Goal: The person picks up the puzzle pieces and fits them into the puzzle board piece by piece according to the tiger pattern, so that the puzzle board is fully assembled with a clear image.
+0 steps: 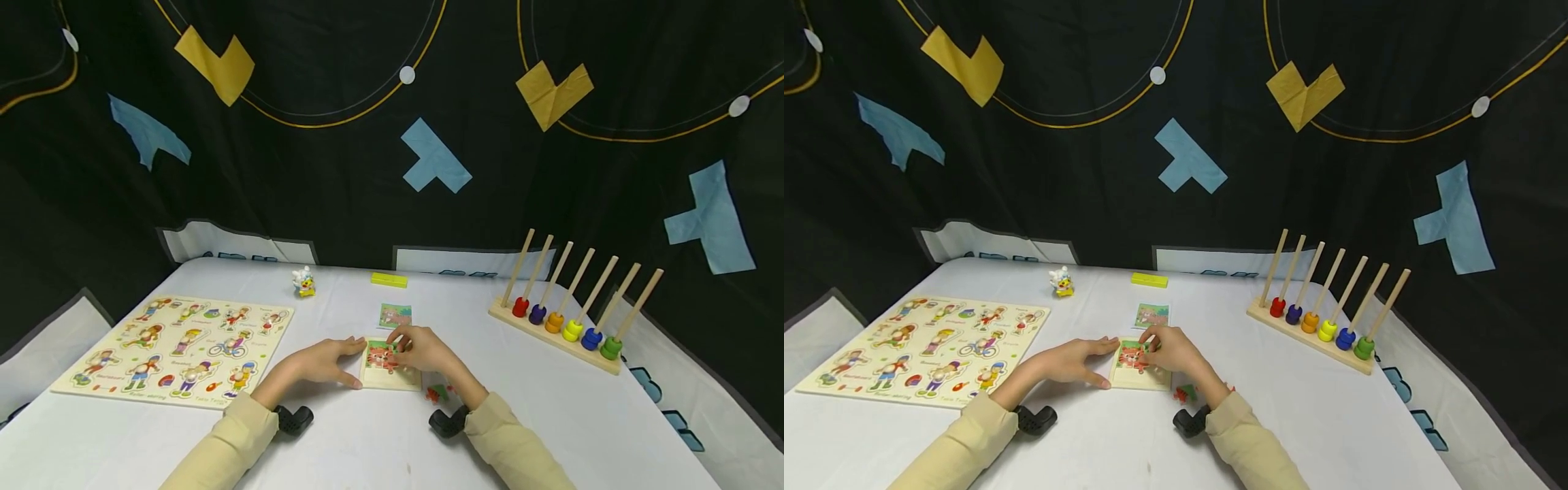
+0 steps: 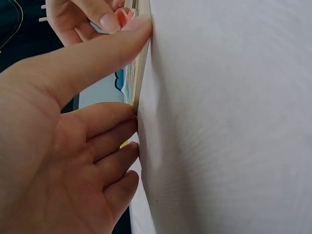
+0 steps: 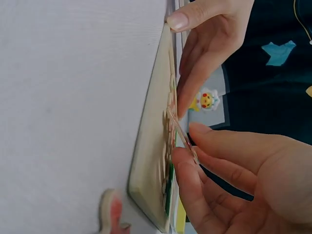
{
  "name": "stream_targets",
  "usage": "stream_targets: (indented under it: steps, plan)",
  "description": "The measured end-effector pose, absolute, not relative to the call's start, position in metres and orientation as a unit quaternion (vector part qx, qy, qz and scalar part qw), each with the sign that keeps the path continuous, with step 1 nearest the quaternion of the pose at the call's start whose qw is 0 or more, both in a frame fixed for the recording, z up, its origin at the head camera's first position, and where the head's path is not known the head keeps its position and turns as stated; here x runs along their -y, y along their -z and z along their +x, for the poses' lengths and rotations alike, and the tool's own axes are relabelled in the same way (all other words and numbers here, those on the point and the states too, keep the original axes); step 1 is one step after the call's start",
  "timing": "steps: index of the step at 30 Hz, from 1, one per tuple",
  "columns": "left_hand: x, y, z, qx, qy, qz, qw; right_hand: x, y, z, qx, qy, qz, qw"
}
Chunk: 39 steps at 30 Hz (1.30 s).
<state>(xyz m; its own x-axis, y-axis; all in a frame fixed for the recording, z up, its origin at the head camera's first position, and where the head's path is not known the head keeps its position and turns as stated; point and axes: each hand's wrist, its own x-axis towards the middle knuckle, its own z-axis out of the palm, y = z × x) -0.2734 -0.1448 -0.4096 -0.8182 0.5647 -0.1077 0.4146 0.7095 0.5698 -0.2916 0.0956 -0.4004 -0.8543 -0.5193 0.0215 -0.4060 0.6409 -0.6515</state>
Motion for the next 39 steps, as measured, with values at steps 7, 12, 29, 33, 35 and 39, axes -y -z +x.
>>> stream_targets:
  steps: [7, 12, 29, 33, 35, 39]
  plan:
    - [0.144, 0.409, -0.272, -0.914, -0.27, 0.269, 0.142, -0.098, 0.399, -0.289, -0.902, 0.332, -0.263, 0.087]
    - [0.143, 0.406, -0.272, -0.913, -0.271, 0.269, 0.141, -0.1, 0.397, -0.289, -0.903, 0.322, -0.27, 0.093]
    - [0.145, 0.407, -0.272, -0.912, -0.268, 0.272, 0.147, -0.101, 0.396, -0.288, -0.899, 0.275, -0.329, 0.091]
    - [0.145, 0.408, -0.273, -0.911, -0.269, 0.275, 0.147, -0.105, 0.394, -0.288, -0.901, 0.275, -0.324, 0.091]
    - [0.145, 0.408, -0.274, -0.911, -0.27, 0.274, 0.146, -0.106, 0.393, -0.288, -0.902, 0.276, -0.319, 0.088]
    - [0.144, 0.406, -0.274, -0.91, -0.268, 0.28, 0.145, -0.108, 0.391, -0.288, -0.905, 0.281, -0.307, 0.084]
